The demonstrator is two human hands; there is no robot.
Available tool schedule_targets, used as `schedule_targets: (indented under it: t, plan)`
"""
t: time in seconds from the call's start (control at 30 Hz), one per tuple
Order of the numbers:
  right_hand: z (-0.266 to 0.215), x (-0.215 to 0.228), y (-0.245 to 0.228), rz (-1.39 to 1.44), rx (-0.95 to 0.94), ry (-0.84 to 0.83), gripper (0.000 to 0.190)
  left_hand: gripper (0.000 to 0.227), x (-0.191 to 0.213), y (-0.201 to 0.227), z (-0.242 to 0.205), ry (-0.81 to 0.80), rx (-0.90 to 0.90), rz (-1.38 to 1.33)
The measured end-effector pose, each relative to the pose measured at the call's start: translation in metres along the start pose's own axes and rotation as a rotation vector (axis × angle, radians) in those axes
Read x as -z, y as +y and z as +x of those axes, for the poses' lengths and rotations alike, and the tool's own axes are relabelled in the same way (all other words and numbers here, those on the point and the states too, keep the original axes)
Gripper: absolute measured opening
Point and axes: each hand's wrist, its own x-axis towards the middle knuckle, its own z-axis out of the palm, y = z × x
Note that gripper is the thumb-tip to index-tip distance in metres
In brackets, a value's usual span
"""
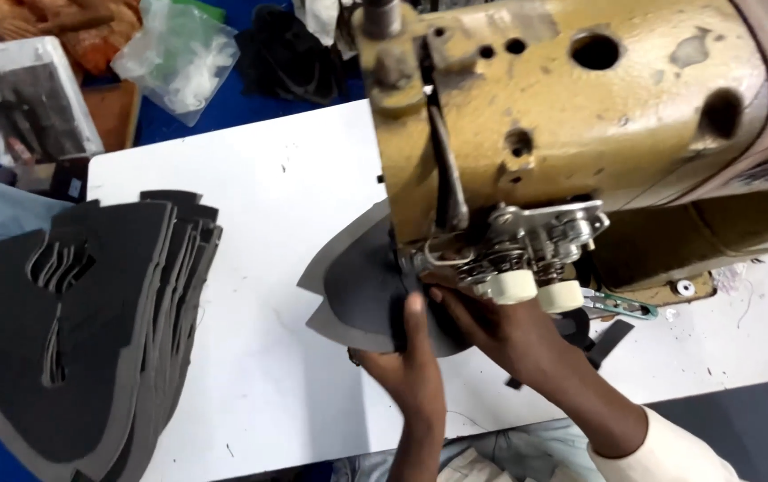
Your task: The person uses an industrial sewing machine to stitch together layers of synthetic material for shoe uppers.
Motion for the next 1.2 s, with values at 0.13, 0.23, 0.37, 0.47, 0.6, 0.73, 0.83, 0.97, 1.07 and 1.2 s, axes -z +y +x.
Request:
schedule_targets:
  t: [0.13,0.23,0.37,0.47,0.6,0.73,0.83,0.97,1.07,1.2]
  plan:
    - [0.006,0.005,0.000,-0.044,-0.054,-0.025,0.028,0.032,-0.021,0.011,0.010,0.137,-0.036,0.054]
    - [0.006,0.006,0.004,-0.082,-0.028,-0.028,0.031,0.027,-0.013,0.001,0.014,0.103,0.008,0.128]
    - [0.015,0.009,0.009,-0.078,0.069,-0.012,0.033,0.030,-0.004,0.001,0.032,0.076,0.027,0.208]
    - [0.022,0.014,-0.002,-0.126,-0.057,-0.071,0.033,0.040,-0.001,0.008,0.044,0.032,0.035,0.234]
    - [0.013,0.013,0.025,-0.104,-0.069,-0.122,0.034,0.043,0.010,0.007,0.063,-0.049,0.092,0.363]
    - [0.011,0.017,0.032,-0.371,0.101,-0.181,0.045,0.042,0.010,0.027,0.080,-0.159,0.161,0.458]
    - [0.008,0.020,0.033,-0.630,0.132,-0.189,0.048,0.040,0.008,0.032,0.093,-0.211,0.147,0.538]
    - [-0.003,0.014,0.044,-0.614,0.107,-0.171,0.048,0.036,0.004,0.040,0.116,-0.342,0.241,0.654]
    - [-0.010,0.003,0.060,-0.560,0.078,-0.156,0.049,0.034,0.004,0.041,0.132,-0.463,0.215,0.753]
    - [0.000,0.005,0.029,-1.030,0.371,-0.114,0.052,0.029,-0.003,0.037,0.158,-0.572,0.295,0.796]
